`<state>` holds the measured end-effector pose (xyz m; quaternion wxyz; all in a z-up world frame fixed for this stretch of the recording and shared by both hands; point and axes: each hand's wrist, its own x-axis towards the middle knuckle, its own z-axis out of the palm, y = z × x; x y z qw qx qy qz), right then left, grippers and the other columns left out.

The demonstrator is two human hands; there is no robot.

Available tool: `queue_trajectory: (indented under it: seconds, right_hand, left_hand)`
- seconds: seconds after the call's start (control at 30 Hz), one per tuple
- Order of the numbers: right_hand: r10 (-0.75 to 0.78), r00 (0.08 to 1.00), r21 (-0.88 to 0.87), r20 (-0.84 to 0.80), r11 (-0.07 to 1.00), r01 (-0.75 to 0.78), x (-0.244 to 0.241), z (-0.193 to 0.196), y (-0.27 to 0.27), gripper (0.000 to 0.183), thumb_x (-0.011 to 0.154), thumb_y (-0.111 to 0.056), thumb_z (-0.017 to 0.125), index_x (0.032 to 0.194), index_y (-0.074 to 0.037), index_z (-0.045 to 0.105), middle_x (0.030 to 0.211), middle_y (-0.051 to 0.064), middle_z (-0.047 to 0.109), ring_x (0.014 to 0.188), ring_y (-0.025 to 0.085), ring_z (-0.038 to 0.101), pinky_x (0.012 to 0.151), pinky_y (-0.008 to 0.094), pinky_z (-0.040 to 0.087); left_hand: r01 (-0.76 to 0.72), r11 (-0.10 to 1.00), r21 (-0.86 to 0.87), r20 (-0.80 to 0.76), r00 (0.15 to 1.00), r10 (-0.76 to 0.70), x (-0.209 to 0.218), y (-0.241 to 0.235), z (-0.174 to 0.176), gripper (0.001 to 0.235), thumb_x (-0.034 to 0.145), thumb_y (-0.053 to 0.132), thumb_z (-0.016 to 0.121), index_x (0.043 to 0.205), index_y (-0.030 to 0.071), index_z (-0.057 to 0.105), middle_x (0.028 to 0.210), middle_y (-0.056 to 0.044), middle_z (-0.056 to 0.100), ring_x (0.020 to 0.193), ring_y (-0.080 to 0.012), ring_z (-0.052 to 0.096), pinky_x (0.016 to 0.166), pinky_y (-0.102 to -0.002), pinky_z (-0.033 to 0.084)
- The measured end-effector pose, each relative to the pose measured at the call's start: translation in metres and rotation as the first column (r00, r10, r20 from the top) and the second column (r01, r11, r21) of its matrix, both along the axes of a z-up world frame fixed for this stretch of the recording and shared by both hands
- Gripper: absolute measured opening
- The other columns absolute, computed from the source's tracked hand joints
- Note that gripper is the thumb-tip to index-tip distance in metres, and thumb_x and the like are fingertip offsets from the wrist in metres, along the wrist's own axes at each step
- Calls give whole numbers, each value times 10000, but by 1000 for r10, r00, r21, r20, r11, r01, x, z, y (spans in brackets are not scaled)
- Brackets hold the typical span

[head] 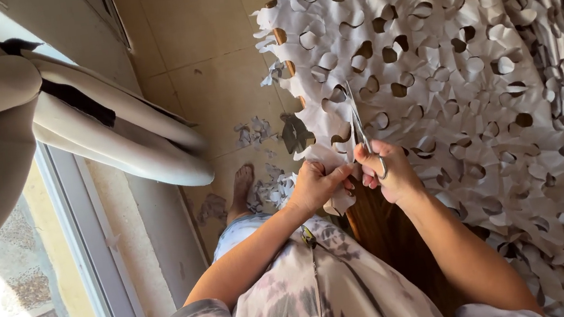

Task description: Trimming the edges of a large piece of perforated fabric using scissors on a wooden table.

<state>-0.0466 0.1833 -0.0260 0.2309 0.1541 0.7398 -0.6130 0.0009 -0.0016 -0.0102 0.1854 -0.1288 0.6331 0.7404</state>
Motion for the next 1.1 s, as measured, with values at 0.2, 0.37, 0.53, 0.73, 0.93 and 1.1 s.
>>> queue_trajectory:
  seconds: [0.2,0.37,0.53,0.73,0.93,1.1]
  right_hand:
    - [-1,1000,7,25,1000,1,-6,8,-10,513,908,-544,787,849,-60,628,504,39,477,437,185,628,410,261,554]
    - [-14,998,-21,62,1000,15,-28,30,-27,657,859,-731,729,867,-84,612,527,16,483,461,166,629,434,241,548]
    - [32,999,42,26,999,-33,-29,22,-13,498,873,-533,837,793,-97,610,492,20,443,416,167,585,400,232,517]
    - [14,998,-15,68,1000,-13,-48,8,-18,615,877,-682,758,838,-88,605,524,13,470,449,165,619,431,231,540]
    - [41,999,29,24,999,-41,-66,8,-17,559,884,-617,800,789,-101,610,492,1,447,413,151,596,403,209,520]
    - [66,997,43,33,997,-68,-70,12,-15,534,861,-592,825,783,-108,613,488,3,447,417,146,588,405,206,520]
  left_hand:
    - [28,999,-41,-2,1000,-28,4,0,-11,299,865,346,749,601,216,798,585,-3,712,626,-197,705,743,-297,556]
    - [30,1000,3,-27,999,-30,5,1,-15,272,873,321,754,630,208,799,597,22,719,630,-135,708,735,-265,560]
    - [43,999,-5,-57,997,-44,7,-1,-23,263,878,319,763,636,219,793,597,46,719,653,-122,720,731,-260,555]
    - [40,999,-15,-69,997,-41,8,-4,-14,243,872,305,764,652,205,792,607,31,727,682,-142,739,757,-279,564]
    - [62,998,31,-54,997,-60,6,-11,-9,246,883,288,765,662,180,784,611,53,728,686,-103,743,771,-251,568]
    - [56,998,0,-73,996,-56,10,-7,-16,264,872,296,768,630,192,781,607,15,727,700,-178,752,764,-284,569]
